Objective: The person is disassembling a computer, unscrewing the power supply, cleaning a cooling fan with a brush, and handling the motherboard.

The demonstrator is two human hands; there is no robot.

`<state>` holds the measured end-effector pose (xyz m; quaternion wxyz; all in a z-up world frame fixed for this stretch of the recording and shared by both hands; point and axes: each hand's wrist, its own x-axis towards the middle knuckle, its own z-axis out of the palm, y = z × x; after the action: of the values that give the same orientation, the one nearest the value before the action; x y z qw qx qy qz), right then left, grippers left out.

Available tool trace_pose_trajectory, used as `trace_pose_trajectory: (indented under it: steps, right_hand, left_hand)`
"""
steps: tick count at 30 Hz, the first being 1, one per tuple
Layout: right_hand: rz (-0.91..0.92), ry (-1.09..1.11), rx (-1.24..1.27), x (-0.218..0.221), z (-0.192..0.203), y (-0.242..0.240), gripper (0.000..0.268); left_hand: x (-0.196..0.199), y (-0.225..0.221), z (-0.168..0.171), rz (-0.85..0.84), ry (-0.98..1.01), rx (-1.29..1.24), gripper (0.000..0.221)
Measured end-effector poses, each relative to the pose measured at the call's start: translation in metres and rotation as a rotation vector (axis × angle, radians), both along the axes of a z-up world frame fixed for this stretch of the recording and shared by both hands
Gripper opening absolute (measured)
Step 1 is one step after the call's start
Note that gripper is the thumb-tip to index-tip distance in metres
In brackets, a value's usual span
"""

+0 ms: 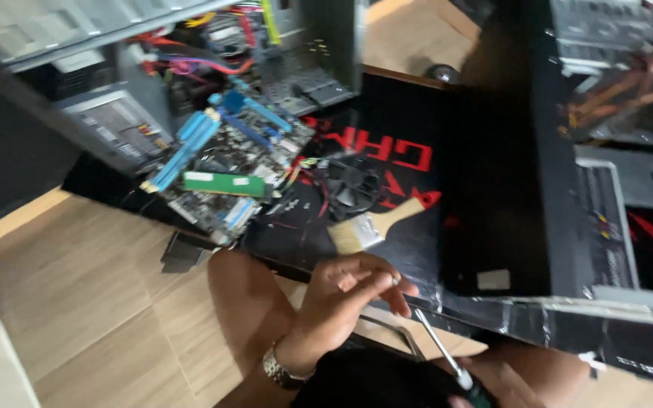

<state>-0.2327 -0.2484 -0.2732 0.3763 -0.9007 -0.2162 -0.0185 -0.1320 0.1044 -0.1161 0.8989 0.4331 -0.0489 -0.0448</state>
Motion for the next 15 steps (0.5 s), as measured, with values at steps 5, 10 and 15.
trace_pose_trajectory:
  steps: [5, 10, 15]
  right_hand:
    - [-0.249, 0.018, -0.059, 0.008, 0.125, 0.078, 0.055]
    - [-0.567, 0.217, -0.130, -0.009, 0.136, 0.085, 0.052]
    - [-0.499, 0.031, 0.009, -0.015, 0.133, 0.090, 0.041]
  left_hand:
    - [-0.001, -0.019, 0.004, -0.182, 0.100, -0.004, 0.022]
    - [0.005, -0.029, 0.010, -0.236, 0.018, 0.045, 0.015]
    - [0.009, -0.039, 0.000, -0.308, 0.028, 0.040, 0.015]
